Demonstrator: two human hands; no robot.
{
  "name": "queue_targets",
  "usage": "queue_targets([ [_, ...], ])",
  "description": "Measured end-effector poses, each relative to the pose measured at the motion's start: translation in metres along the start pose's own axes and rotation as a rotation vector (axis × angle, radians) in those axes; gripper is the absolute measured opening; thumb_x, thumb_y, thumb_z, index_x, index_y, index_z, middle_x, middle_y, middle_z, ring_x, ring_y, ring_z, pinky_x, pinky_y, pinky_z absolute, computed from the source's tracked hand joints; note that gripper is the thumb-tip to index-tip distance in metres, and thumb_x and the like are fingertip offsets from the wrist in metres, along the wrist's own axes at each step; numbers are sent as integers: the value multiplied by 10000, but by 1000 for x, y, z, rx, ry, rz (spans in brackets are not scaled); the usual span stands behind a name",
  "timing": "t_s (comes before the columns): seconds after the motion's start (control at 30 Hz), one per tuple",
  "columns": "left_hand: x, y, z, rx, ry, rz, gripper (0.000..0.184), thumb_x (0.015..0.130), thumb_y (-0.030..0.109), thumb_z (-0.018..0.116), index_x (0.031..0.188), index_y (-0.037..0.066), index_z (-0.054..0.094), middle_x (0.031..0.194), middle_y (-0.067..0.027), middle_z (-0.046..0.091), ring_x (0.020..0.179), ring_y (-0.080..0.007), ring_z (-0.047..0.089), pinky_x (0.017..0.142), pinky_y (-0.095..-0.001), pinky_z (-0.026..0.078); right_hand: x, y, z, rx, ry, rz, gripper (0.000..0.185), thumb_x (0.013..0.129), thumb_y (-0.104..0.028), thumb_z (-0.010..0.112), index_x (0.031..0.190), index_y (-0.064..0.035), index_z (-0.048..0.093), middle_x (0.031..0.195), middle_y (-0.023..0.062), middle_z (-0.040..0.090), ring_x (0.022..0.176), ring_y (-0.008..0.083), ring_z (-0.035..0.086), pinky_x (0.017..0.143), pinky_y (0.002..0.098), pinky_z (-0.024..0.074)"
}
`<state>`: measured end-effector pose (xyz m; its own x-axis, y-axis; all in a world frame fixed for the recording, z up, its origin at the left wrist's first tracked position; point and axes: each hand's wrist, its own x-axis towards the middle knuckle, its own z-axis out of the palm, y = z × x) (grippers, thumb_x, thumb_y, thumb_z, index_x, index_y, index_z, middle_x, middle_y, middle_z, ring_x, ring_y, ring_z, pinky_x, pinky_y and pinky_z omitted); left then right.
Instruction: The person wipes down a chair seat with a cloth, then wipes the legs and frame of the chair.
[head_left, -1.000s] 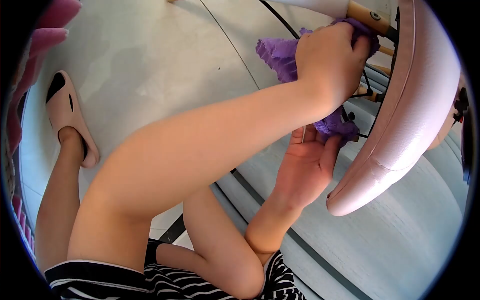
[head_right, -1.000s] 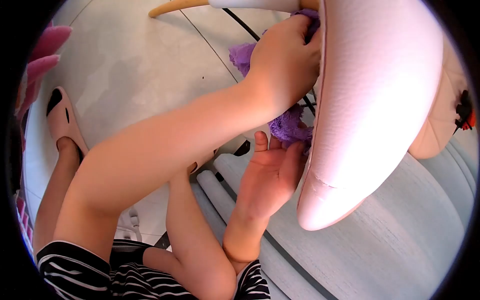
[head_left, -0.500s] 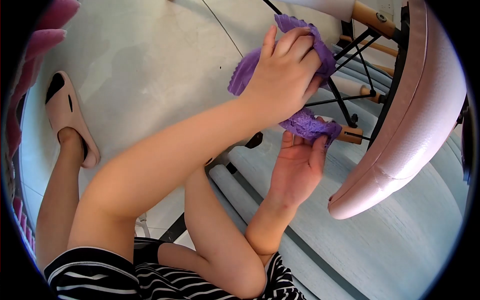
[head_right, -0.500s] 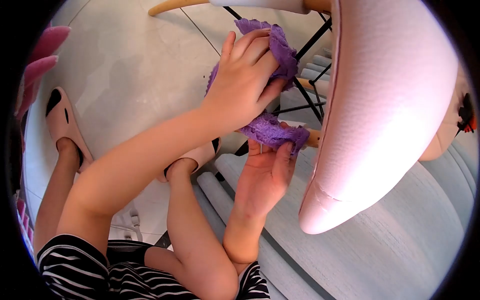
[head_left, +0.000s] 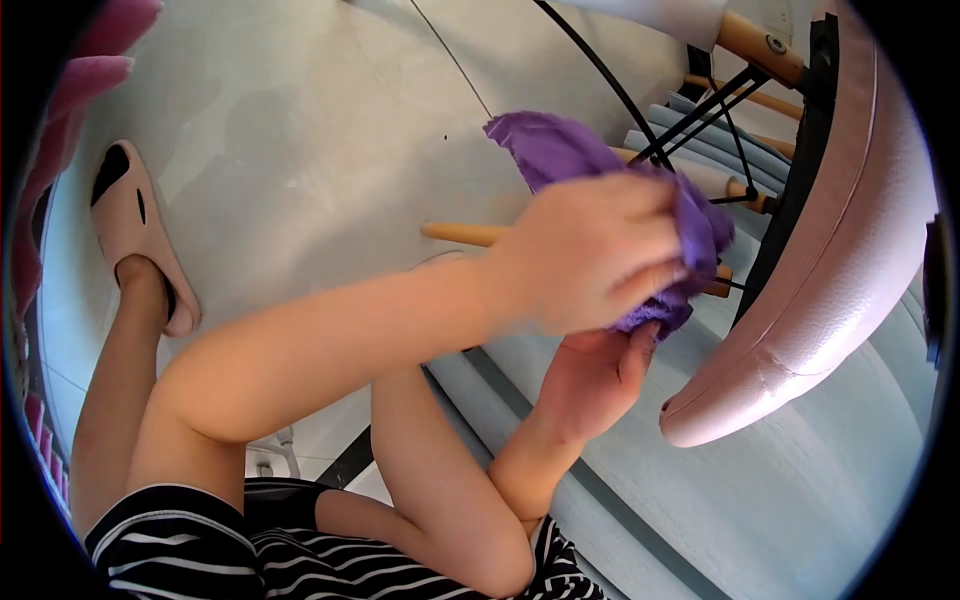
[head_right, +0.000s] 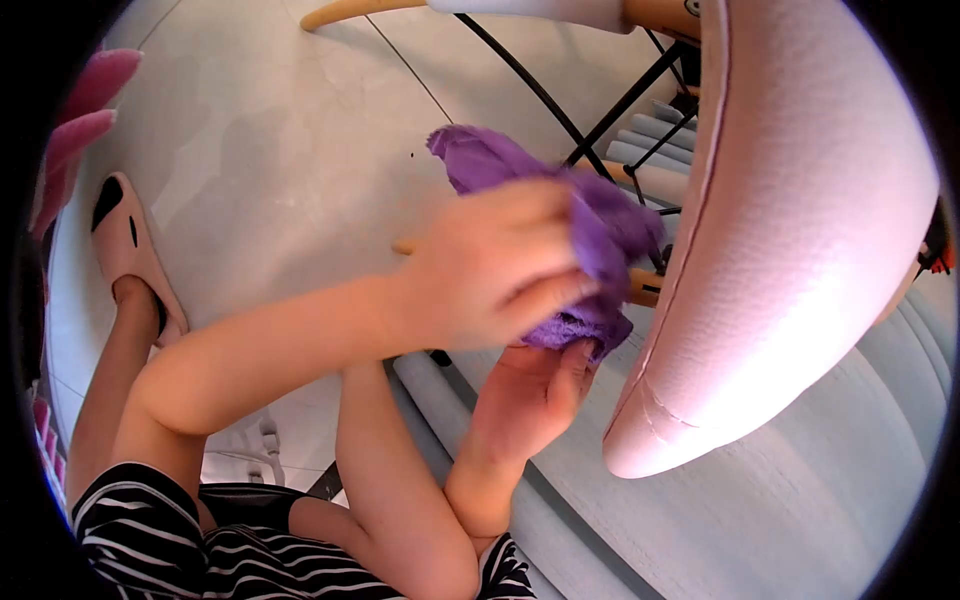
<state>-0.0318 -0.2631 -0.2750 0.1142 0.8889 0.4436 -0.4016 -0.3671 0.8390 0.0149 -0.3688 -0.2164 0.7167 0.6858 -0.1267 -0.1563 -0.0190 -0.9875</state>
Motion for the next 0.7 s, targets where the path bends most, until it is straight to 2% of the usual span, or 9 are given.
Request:
queue_targets([
  [0.07, 0, 2, 24, -23, -63, 91, 105, 728, 132, 623, 789, 59, 578, 858, -88, 571, 909, -265, 541, 953, -393, 383, -5, -5, -1, -28, 35, -3, 398, 984, -283, 369, 1278, -21, 422, 1271, 73, 504, 1183, 189, 456, 957, 364, 370],
  [0.2, 23, 0, 50, 390, -34, 177, 125, 736, 148, 583, 837, 75, 574, 880, -56, 579, 929, -227, 541, 984, -423, 368, -1, -8, -10, -25, -6, -24, 390, 983, -281, 375, 1252, -4, 432, 1246, 77, 516, 1151, 190, 473, 949, 352, 376],
  [0.3, 27, -10, 51, 456, -142, 281, 124, 726, 180, 597, 794, 81, 568, 845, -31, 576, 904, -218, 539, 1002, -420, 356, 5, -4, -20, 15, -35, 4, 359, 976, -260, 406, 1218, 1, 452, 1211, 76, 530, 1120, 190, 484, 930, 334, 390],
  [0.5, 33, -16, 39, 644, -139, 443, 122, 698, 210, 615, 665, 118, 542, 779, 13, 566, 886, -188, 529, 1046, -445, 326, 2, -1, -10, -50, -53, 3, 329, 951, -223, 469, 1216, -29, 453, 1187, 68, 548, 1058, 174, 522, 886, 341, 422],
  [0.6, 35, -17, 30, 601, -177, 465, 85, 663, 182, 613, 703, 116, 578, 808, 11, 575, 939, -184, 531, 1059, -454, 322, 3, -2, -16, 11, -79, 40, 294, 958, -208, 458, 1183, -22, 493, 1183, 77, 561, 1065, 190, 525, 870, 324, 435],
  [0.7, 39, -28, 21, 672, -37, 579, 125, 629, 173, 607, 743, 122, 616, 899, 9, 589, 1034, -194, 517, 1067, -450, 312, 3, -1, -17, 21, -73, 56, 268, 958, -198, 456, 1166, -39, 512, 1155, 67, 585, 1043, 188, 542, 840, 332, 452],
])
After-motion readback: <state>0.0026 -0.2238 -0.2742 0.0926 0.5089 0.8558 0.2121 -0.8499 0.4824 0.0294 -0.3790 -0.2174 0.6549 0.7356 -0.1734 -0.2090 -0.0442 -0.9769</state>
